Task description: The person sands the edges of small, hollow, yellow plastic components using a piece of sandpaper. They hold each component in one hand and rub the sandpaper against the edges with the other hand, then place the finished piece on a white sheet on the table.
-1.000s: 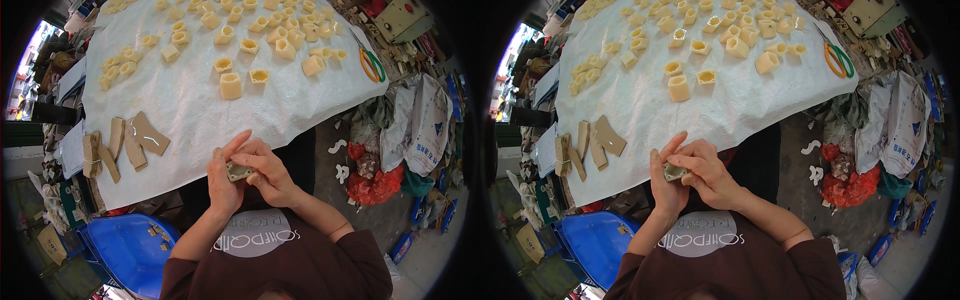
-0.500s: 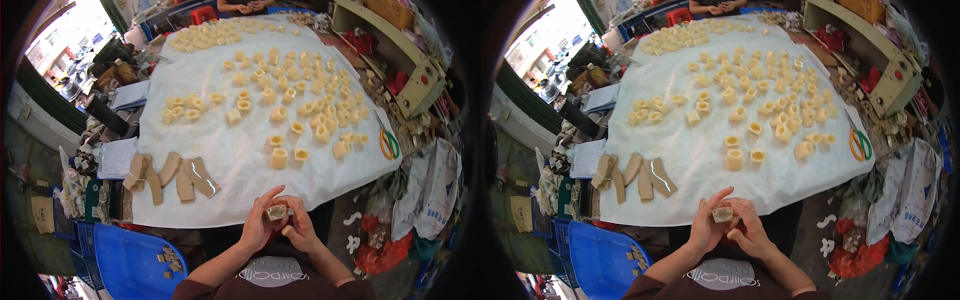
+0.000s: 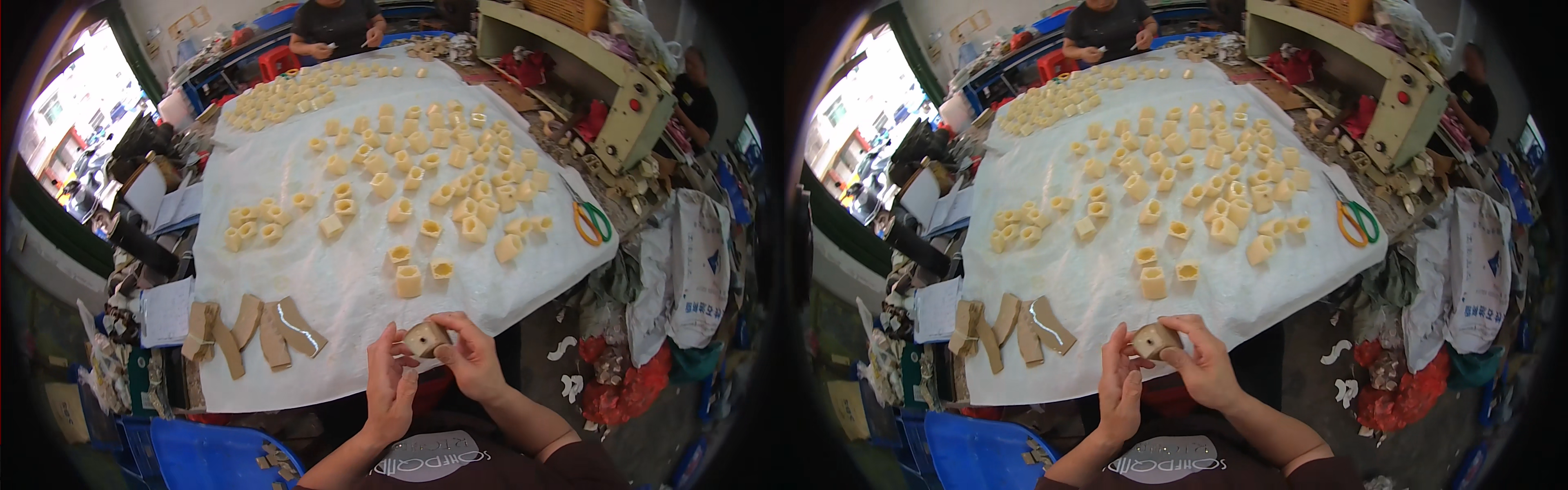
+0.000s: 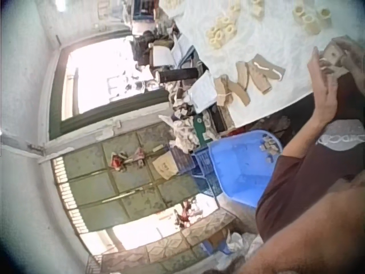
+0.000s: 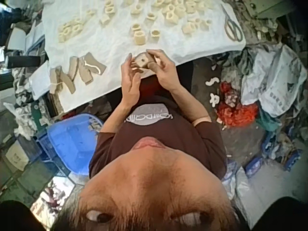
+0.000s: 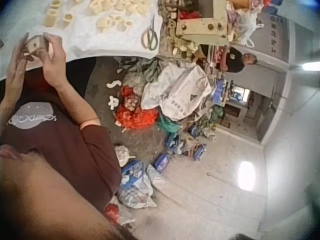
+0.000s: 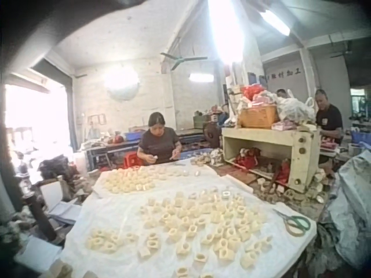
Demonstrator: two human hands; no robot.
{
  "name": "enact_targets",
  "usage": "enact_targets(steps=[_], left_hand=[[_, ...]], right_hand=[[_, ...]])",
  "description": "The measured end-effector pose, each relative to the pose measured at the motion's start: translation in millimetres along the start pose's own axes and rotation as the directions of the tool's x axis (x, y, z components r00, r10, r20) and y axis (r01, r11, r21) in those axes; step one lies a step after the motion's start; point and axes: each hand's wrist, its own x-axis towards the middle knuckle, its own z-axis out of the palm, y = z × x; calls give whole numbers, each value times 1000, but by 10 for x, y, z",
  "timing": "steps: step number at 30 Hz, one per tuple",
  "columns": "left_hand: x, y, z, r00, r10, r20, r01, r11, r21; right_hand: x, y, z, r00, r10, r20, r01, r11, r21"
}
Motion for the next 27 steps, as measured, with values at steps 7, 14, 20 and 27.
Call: enact_targets(steps=[7, 14, 20, 27], left_hand=[[-2, -144, 3, 992, -130, 2, 130, 992, -7], [-34, -142, 43, 980, -199, -2, 182, 899, -399], [-28, -104, 72, 971, -237, 43, 230, 859, -457], [5, -56, 48, 962, -261, 82, 252, 729, -636]], right_hand=[[-123, 23, 116, 999, 41, 14, -40, 998, -44], [-131, 77, 164, 998, -37, 51, 34, 998, 55], [-142, 274, 191, 985, -172, -23, 173, 977, 126], [-181, 272, 167, 1000, 8, 22, -14, 958, 288]])
